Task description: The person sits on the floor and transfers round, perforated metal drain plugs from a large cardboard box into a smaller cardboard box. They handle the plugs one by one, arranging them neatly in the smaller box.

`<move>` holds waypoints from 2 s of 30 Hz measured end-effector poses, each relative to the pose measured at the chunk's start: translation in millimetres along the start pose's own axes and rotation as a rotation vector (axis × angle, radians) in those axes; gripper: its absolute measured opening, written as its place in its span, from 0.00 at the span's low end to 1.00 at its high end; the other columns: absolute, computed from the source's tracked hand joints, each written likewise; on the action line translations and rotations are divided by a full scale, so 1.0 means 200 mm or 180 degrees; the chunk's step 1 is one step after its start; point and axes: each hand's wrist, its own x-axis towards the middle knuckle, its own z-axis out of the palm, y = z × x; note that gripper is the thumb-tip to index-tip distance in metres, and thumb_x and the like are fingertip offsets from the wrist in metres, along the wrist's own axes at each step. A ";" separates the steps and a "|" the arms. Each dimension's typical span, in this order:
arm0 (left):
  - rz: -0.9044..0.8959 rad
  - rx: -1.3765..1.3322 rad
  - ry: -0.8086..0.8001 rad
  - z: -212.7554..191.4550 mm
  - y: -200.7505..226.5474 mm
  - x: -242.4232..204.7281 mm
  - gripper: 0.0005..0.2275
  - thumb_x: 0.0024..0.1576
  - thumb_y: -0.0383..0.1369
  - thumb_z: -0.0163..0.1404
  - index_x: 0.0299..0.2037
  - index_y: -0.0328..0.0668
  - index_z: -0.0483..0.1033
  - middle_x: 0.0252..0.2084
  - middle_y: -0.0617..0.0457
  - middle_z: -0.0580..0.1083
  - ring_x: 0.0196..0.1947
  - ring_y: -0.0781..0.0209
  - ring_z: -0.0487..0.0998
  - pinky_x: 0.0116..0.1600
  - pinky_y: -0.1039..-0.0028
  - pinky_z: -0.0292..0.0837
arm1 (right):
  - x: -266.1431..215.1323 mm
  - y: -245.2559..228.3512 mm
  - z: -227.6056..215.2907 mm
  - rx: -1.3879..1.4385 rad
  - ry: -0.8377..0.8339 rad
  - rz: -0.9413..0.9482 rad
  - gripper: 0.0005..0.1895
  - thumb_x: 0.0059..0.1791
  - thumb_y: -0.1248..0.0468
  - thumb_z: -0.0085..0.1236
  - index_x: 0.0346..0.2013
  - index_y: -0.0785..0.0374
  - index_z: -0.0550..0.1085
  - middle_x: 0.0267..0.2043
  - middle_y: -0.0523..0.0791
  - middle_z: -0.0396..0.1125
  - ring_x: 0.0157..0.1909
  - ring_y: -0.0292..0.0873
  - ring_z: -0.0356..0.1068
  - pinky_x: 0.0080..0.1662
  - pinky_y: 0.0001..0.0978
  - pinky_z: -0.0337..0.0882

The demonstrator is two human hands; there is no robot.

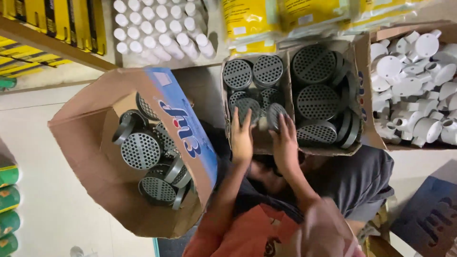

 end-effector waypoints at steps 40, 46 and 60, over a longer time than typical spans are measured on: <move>0.1014 -0.0486 -0.1852 -1.63 0.43 0.02 0.22 0.62 0.39 0.49 0.65 0.39 0.64 0.61 0.46 0.68 0.61 0.45 0.70 0.61 0.59 0.68 | 0.04 -0.87 0.10 0.0745 0.0502 -0.2421 0.15 0.57 0.70 0.47 0.59 0.64 0.68 0.61 0.51 0.62 0.65 0.56 0.63 0.65 0.48 0.59; -0.0771 0.1501 -0.1480 -1.44 -0.63 0.29 0.20 0.57 0.34 0.54 0.58 0.36 0.71 0.50 0.37 0.73 0.50 0.33 0.77 0.46 0.52 0.78 | -0.11 -1.43 0.41 0.0489 -0.0322 -0.3254 0.11 0.56 0.68 0.47 0.45 0.57 0.78 0.46 0.41 0.73 0.54 0.43 0.73 0.62 0.38 0.66; -0.2880 0.1955 -0.1528 -1.22 -1.04 0.56 0.19 0.61 0.33 0.52 0.63 0.41 0.72 0.74 0.35 0.50 0.71 0.16 0.46 0.58 0.20 0.48 | -0.11 -1.42 1.23 -0.4101 -0.2518 -0.1424 0.23 0.57 0.64 0.31 0.67 0.48 0.61 0.71 0.65 0.51 0.67 0.84 0.48 0.47 0.98 0.43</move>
